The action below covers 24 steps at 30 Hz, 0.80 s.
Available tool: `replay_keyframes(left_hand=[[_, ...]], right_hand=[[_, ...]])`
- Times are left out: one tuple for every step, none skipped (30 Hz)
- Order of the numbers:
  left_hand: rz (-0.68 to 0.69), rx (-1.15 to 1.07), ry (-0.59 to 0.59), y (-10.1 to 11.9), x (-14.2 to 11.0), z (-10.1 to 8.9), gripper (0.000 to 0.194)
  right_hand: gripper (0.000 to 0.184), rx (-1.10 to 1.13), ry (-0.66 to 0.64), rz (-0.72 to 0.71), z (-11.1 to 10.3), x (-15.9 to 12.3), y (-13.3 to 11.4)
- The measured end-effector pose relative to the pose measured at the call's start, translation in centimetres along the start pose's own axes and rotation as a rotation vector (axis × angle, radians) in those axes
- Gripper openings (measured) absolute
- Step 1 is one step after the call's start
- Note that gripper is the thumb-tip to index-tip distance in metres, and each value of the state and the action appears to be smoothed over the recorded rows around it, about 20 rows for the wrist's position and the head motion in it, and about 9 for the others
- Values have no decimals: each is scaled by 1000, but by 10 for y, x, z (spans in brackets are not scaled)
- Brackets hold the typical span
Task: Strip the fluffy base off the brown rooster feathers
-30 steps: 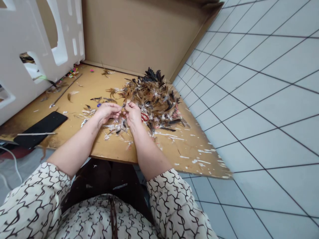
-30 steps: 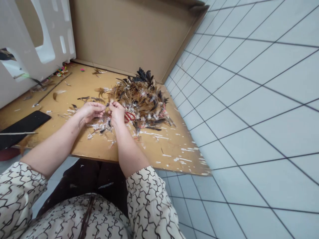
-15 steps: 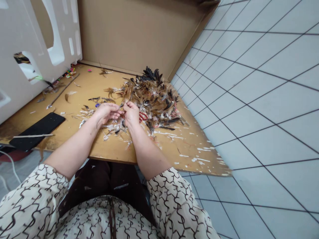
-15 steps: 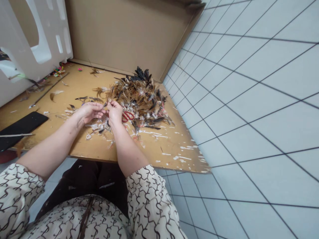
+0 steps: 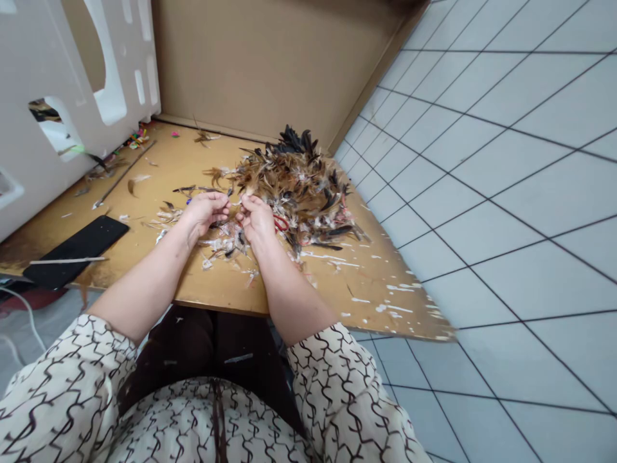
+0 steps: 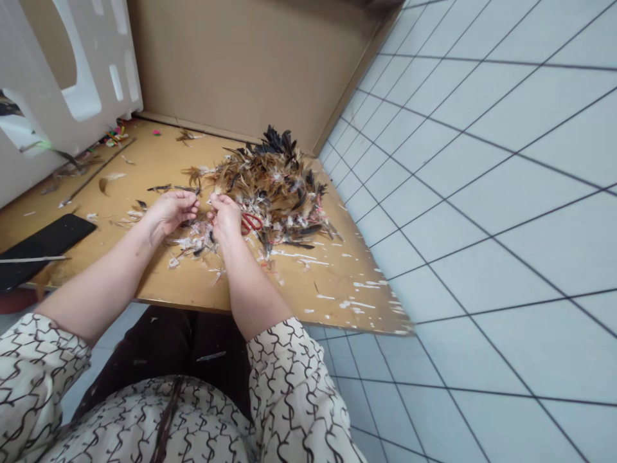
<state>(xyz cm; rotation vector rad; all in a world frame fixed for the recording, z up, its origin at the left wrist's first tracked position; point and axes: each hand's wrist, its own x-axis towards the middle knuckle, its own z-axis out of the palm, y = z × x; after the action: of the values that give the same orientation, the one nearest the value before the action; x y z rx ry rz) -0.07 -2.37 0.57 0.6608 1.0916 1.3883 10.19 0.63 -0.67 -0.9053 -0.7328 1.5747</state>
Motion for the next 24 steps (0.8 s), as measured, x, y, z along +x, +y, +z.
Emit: replay_keyframes(left_hand=[[3,-7,11,0,1,0,19],[4,-9,20,-1,2,-1,18],[3,-6,25,-1,2,-1,17],[2,0,25,-2,3,-1,17],[2,8,25,-3,4,-2,16],[1,16,23,-4,5,-2,15],[1,22,22,-5,5,-2,15],[0,25,21,-6,5,-2,15],[-1,24,22,-6,6,-2,16],[-4,23,20,-6,6,-2,16],[-9,23,16,-6,6,-3,16],[-13,24,10,-6,6,-3,16],[-16,25,4,-5,6,-3,15],[-17,23,-4,-5,6,-3,15],[-16,19,-9,-5,6,-3,14],[-14,13,-13,-6,6,-3,14],[-12,7,-15,-6,6,-3,15],[-12,0,-17,-6,6,-2,15],[-14,-6,-15,-6,6,-2,15],[-20,-12,-12,-6,6,-2,15],[-28,-19,-8,-6,6,-2,16],[-37,-28,-7,-6,6,-2,17],[-46,-36,-8,-5,6,-2,18],[-53,-43,-14,-5,6,-3,19]], right_hand=[[20,-11,-10,8,0,0,0],[20,-25,-25,10,0,1,1],[21,-41,-42,9,0,1,3],[22,-56,-59,6,0,1,4],[22,-68,-74,3,-1,1,6],[22,-77,-84,0,0,1,7],[22,-83,-87,-5,0,1,8],[21,-88,-83,-10,0,1,9],[20,-92,-76,-16,0,1,10],[20,-98,-69,-23,0,1,11],[19,-104,-64,-29,0,1,11],[19,-110,-61,-36,0,1,12],[18,-114,-60,-43,0,2,12],[17,-118,-61,-50,-1,2,13],[17,-123,-62,-57,-1,3,13],[17,-128,-64,-64,-1,3,13],[17,-135,-67,-69,-2,3,13],[16,-141,-73,-72,-2,3,13],[16,-147,-79,-72,-2,2,13],[16,-149,-82,-71,-2,1,13],[15,-149,-84,-69,-1,1,13],[15,-146,-84,-67,-1,0,12],[15,-143,-84,-66,0,-1,12],[15,-142,-87,-66,0,-2,11]])
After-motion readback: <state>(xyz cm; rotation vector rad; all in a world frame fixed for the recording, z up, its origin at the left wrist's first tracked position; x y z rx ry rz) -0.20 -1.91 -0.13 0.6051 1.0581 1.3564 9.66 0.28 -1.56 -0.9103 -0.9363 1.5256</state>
